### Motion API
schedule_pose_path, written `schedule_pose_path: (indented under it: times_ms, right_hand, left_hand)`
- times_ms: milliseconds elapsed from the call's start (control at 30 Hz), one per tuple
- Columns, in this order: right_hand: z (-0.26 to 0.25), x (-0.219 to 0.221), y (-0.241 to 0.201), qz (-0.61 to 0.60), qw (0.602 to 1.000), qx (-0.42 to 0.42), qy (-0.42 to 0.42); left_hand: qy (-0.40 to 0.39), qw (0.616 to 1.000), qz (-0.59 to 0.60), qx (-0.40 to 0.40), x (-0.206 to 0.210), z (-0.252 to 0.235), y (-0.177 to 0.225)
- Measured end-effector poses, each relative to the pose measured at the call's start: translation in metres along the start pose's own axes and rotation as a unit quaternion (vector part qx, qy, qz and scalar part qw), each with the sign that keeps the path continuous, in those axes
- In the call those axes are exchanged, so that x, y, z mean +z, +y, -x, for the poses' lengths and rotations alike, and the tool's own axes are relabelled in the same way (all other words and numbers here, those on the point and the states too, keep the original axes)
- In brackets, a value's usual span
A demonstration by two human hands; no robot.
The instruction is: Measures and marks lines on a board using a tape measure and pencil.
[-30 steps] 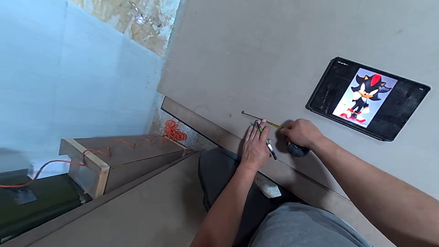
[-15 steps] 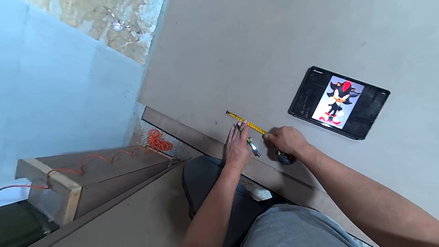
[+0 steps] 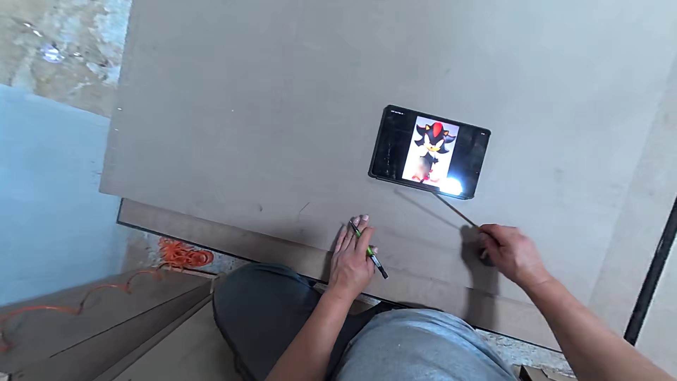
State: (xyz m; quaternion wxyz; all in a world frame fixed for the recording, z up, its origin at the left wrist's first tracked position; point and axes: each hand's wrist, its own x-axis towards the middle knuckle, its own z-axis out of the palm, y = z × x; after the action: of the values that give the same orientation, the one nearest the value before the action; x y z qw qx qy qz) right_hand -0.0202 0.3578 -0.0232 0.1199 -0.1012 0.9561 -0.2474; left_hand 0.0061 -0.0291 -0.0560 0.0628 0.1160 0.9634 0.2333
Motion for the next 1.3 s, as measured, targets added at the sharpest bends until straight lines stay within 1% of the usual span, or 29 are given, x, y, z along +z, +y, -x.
schedule_pose_path:
  times_ms: [67, 167, 367, 500, 733, 967, 1167, 1300]
  right_hand:
    - [0.001, -0.008, 0.021, 0.025, 0.999, -0.006, 0.025]
    - [-0.018, -0.009, 0.040, 0.035, 0.998, -0.021, 0.047]
    - [-0.077, -0.022, 0.048, 0.036, 0.996, 0.000, 0.084]
    - [-0.111, -0.030, 0.052, 0.039, 0.996, -0.013, 0.079]
    - [-0.137, -0.037, 0.062, 0.047, 0.995, -0.011, 0.086]
    - [-0.168, -0.047, 0.061, 0.080, 0.994, -0.042, 0.059]
    - [-0.173, -0.047, 0.067, 0.089, 0.991, -0.081, 0.058]
    - [-0.174, -0.047, 0.068, 0.086, 0.992, -0.078, 0.054]
  left_hand:
    - [-0.038, 0.999, -0.029, -0.014, 0.004, -0.003, -0.010]
    - [-0.049, 0.998, -0.041, 0.000, 0.005, -0.002, -0.019]
    - [-0.052, 0.998, -0.033, -0.024, 0.003, -0.002, -0.012]
    - [-0.055, 0.997, -0.032, -0.037, 0.003, -0.003, -0.008]
    - [-0.041, 0.998, -0.025, -0.038, 0.005, -0.003, -0.008]
    - [-0.042, 0.998, -0.020, -0.047, 0.005, -0.003, -0.006]
    - [-0.027, 0.999, -0.007, -0.040, 0.006, -0.003, -0.007]
    - [-0.033, 0.999, -0.006, -0.042, 0.007, -0.003, -0.007]
